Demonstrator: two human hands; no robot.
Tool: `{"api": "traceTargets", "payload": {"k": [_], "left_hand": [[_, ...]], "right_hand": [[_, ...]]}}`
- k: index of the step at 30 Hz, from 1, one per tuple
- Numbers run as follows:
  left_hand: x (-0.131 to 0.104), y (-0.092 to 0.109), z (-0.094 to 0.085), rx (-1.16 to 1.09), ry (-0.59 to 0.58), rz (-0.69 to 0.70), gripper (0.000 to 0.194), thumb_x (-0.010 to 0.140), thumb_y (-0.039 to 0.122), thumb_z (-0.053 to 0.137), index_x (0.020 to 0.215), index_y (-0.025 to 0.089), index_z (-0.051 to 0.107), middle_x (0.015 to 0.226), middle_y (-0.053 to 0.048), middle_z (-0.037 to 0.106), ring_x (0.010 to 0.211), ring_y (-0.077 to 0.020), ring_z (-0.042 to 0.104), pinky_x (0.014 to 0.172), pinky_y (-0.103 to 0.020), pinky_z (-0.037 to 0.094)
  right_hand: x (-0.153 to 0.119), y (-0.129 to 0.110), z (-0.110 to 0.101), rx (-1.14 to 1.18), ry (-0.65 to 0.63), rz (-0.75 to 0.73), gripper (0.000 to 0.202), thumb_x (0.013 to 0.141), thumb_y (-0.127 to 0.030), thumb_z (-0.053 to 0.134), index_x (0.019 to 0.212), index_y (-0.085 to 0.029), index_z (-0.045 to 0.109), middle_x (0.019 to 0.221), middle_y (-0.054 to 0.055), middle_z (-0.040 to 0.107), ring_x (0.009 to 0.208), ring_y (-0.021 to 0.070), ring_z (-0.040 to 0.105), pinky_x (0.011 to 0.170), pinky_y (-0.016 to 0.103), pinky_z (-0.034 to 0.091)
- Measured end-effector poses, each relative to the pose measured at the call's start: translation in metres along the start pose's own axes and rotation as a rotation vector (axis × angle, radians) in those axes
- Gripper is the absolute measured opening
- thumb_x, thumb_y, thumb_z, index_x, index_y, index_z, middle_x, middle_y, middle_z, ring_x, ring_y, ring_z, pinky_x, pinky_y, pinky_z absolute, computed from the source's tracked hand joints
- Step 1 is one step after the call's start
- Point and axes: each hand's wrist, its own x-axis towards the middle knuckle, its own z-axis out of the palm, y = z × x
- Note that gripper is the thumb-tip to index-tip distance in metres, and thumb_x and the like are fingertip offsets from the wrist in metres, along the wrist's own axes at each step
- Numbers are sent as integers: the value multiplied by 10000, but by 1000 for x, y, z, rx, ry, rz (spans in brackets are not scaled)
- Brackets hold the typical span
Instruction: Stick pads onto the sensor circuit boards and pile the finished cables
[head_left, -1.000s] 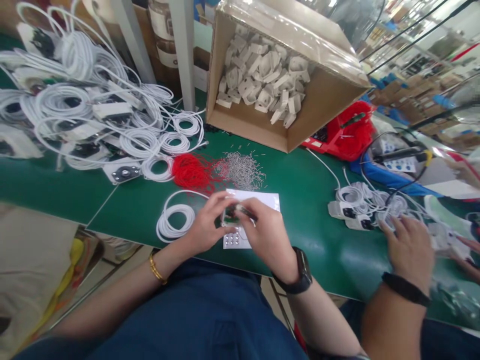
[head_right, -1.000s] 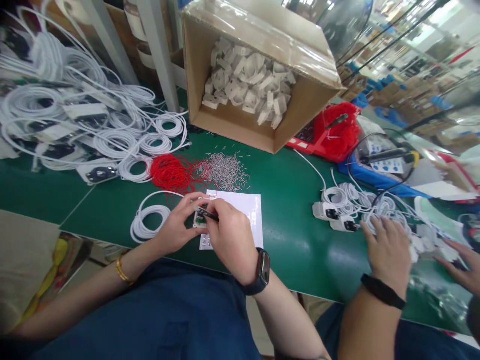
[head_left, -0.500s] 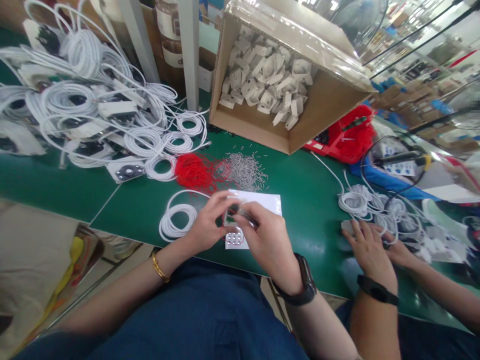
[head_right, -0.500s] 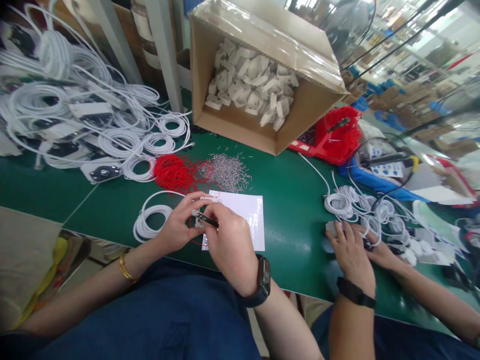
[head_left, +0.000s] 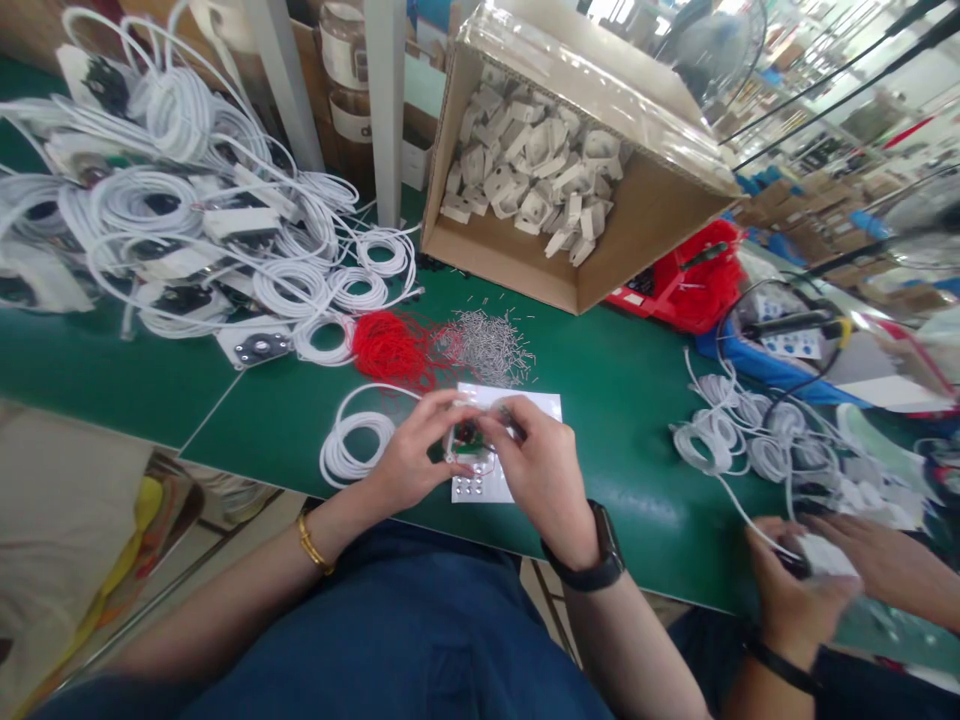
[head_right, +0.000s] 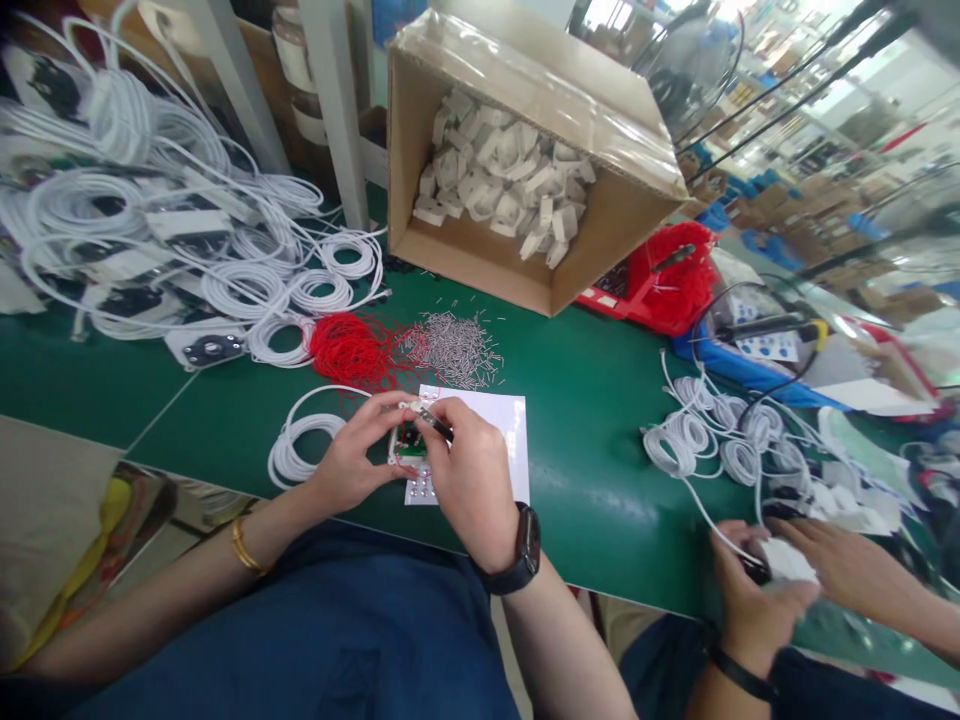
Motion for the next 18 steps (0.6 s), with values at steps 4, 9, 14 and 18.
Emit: {"api": "traceTargets", "payload": {"k": [4,9,14,18], "left_hand": [[-1,3,-3,-5,-4,-25,620,715,383,726,1273,264,483,1260,-105,471,1182,-270,470,1019,-444,407],[-1,10,-10,-10,-9,-17,581,715,366,733,1244,264,516,1257,-106,486,1174,-274,485,1004,-450,422],[-5,10,-12,2,-14,-37,550,715,311,744,1218,255,527,1270,-107,493,1200,-275,473,1026,-449,400],[-11,8,-8,-140,47,-154,790,685,275,775,1343,259,340,1316,-126,475,1233,-279,465,1055,-475,370]], "right_hand": [[3,4,2,12,51,12,91,837,-186,552,747,-178,560,719,9,591,638,130,510,583,235,352],[15,25,1,306,-112,40,96,823,-247,575,773,-174,539,807,18,573,653,117,503,553,223,367],[29,35,-6,385,-283,-47,104,838,-248,581,776,-165,563,835,15,613,757,129,543,649,236,399],[36,25,-13,251,-316,-120,22,825,-186,610,818,-166,603,798,-11,631,728,120,556,674,241,405]]}}
